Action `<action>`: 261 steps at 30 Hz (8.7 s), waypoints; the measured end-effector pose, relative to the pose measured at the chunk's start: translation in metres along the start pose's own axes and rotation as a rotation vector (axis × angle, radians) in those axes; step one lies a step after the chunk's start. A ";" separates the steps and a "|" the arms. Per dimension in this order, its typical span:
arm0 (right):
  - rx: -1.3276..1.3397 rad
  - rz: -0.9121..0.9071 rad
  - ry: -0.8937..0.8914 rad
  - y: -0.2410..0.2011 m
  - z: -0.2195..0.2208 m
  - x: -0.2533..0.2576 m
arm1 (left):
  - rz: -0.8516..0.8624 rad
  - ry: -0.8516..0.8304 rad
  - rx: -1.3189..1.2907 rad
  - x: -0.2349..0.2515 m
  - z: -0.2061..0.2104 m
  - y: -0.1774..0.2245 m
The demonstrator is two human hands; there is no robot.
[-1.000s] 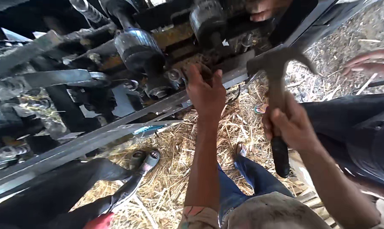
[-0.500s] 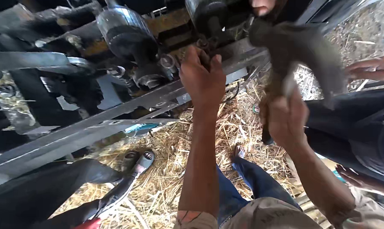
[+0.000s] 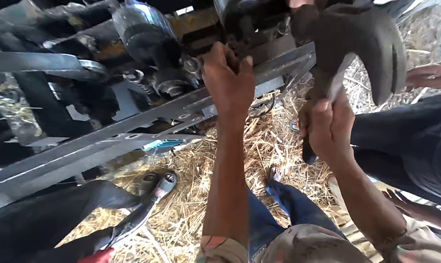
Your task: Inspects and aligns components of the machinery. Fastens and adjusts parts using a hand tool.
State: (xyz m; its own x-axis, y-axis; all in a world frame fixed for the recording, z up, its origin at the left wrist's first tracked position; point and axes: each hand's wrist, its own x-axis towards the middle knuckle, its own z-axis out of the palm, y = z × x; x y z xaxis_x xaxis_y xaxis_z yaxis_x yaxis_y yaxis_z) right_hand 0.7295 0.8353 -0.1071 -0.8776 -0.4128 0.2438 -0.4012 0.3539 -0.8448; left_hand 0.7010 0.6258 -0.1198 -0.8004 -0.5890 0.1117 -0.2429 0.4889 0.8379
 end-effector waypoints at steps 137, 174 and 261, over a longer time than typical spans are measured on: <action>-0.083 0.362 -0.017 -0.035 0.023 0.018 | -0.410 -0.543 0.051 -0.093 -0.111 -0.058; 0.050 0.510 0.299 -0.029 0.104 0.013 | -0.239 -0.696 0.063 -0.056 -0.203 -0.081; -0.126 0.763 -0.284 -0.094 -0.063 -0.144 | -0.189 -0.624 0.177 -0.033 -0.154 0.011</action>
State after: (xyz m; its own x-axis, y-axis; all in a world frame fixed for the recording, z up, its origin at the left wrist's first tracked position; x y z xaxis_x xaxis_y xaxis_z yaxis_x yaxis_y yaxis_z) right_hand 0.8777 0.9142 -0.0327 -0.8277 -0.2116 -0.5198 0.2369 0.7079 -0.6654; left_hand 0.8089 0.5512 -0.0316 -0.8890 -0.2190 -0.4020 -0.4534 0.5430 0.7068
